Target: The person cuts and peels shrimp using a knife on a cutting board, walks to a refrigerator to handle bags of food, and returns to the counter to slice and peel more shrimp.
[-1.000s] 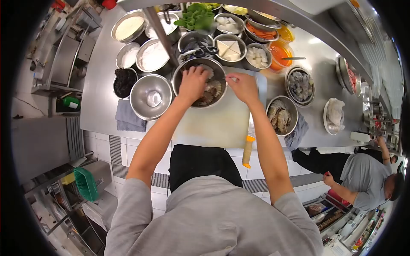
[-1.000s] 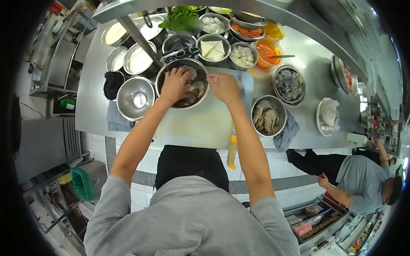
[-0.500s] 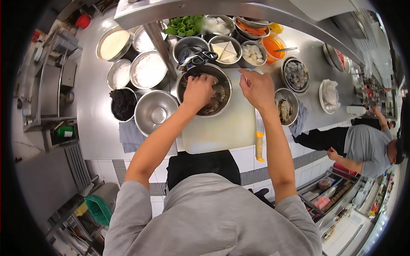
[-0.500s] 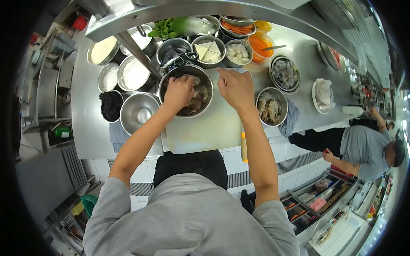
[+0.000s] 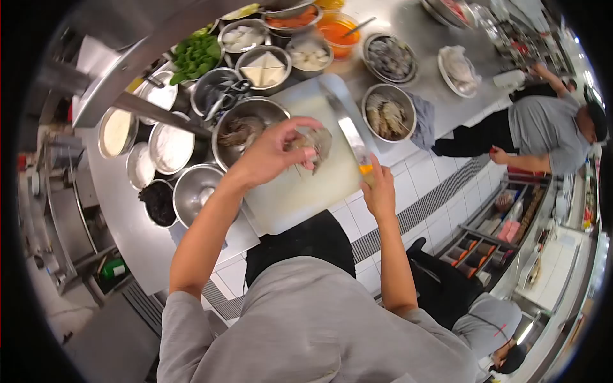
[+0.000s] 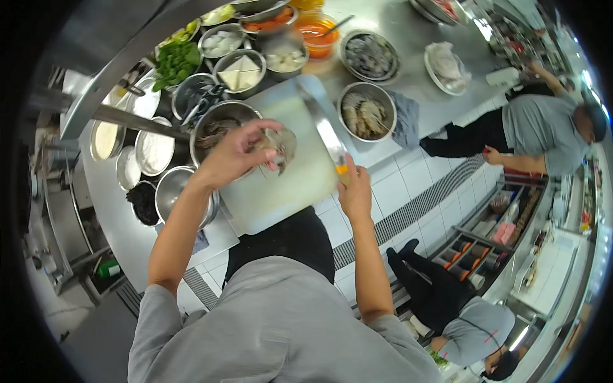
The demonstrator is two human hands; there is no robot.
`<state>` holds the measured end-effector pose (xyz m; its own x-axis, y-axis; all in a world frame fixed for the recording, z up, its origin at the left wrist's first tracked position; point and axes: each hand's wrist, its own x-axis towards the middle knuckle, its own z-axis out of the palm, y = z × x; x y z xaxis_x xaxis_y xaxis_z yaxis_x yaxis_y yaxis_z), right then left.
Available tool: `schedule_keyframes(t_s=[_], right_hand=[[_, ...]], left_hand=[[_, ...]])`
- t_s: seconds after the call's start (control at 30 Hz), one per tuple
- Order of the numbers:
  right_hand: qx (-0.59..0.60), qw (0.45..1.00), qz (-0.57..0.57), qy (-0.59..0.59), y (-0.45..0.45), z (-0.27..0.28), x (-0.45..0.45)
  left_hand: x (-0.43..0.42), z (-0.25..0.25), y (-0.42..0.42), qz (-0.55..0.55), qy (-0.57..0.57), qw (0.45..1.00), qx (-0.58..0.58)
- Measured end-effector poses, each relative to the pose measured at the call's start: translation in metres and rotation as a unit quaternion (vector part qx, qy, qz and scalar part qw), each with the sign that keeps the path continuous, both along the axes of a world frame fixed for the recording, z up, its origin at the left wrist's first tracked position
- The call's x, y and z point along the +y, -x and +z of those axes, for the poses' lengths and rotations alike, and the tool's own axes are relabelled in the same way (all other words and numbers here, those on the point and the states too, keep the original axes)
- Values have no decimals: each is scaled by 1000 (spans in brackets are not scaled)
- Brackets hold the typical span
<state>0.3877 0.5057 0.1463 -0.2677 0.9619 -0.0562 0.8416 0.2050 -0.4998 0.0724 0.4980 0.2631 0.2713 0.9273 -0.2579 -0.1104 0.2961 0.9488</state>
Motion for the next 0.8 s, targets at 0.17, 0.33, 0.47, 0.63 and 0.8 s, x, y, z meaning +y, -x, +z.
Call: schedule_keyframes(t_s=[0.17, 0.33, 0.47, 0.63, 0.8], right_hand=[[83, 993, -36, 80, -12, 11, 18], [242, 915, -158, 281, -60, 10, -12], [253, 890, -168, 339, -88, -9, -57], [290, 857, -200, 376, -94, -37, -84], [303, 861, -158, 378, -88, -46, -79]], left_hand=[[35, -78, -59, -178, -39, 976, 118], [66, -114, -77, -213, -237, 776, 545], [74, -115, -80, -26, -395, 705, 589], [60, -118, -103, 81, -169, 883, 429], [96, -148, -131, 143, -332, 723, 589]])
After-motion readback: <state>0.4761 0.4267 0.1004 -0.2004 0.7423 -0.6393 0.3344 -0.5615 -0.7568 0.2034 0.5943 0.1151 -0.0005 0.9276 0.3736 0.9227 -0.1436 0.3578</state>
